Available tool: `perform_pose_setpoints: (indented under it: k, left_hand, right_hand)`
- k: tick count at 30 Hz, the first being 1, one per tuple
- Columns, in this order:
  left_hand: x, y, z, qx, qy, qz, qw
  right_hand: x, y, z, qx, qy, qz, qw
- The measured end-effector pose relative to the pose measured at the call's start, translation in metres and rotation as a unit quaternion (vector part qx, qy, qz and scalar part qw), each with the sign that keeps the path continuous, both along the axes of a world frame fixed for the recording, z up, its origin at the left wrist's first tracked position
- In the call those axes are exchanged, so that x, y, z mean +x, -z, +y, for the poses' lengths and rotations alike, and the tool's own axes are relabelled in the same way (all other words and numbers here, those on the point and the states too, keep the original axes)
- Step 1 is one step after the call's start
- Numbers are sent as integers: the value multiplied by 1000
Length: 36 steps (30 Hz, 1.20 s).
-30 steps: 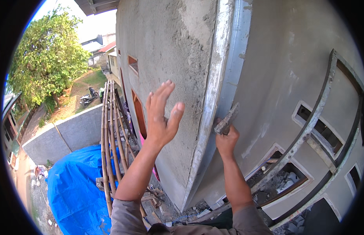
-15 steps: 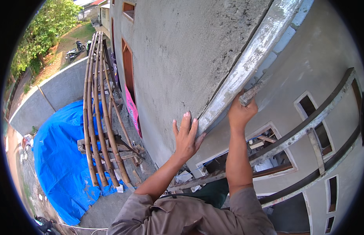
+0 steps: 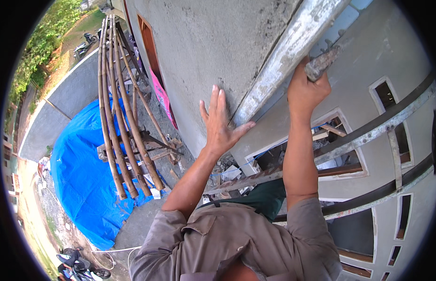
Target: The person uses a hammer to tap a metal straightedge against a wet plastered wall, then scrapes and smooths the surface with a trowel. The person repeatedly repositions the straightedge and scrapes along the wall edge to level the plaster.
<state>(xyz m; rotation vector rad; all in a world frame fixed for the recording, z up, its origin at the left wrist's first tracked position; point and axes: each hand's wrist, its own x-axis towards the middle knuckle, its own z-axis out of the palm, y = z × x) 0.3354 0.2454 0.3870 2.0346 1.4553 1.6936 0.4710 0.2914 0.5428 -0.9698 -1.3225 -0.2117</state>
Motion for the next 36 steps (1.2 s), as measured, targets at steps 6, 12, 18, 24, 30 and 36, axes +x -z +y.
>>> perform_pose_setpoints:
  k: [6, 12, 18, 24, 30, 36]
  left_hand:
    - [-9, 1, 1, -11, -1, 55, 998]
    - [-18, 3, 3, -9, 0, 91, 996]
    - [-22, 13, 2, -54, 1, 59, 997]
    - [-20, 13, 2, -46, 26, 40, 998]
    - [-17, 12, 1, -35, 20, 53, 998]
    - [-19, 3, 5, -8, 32, 73, 997]
  right_hand:
    - [10, 13, 25, 93, -57, 14, 994]
    - [2, 8, 25, 110, -84, -2, 990]
    - [-1, 8, 27, 171, -76, 21, 982]
    - [2, 3, 25, 165, -130, 25, 977]
    - [2, 7, 34, 189, -165, 37, 967]
    - [-4, 6, 34, 182, -190, 64, 963]
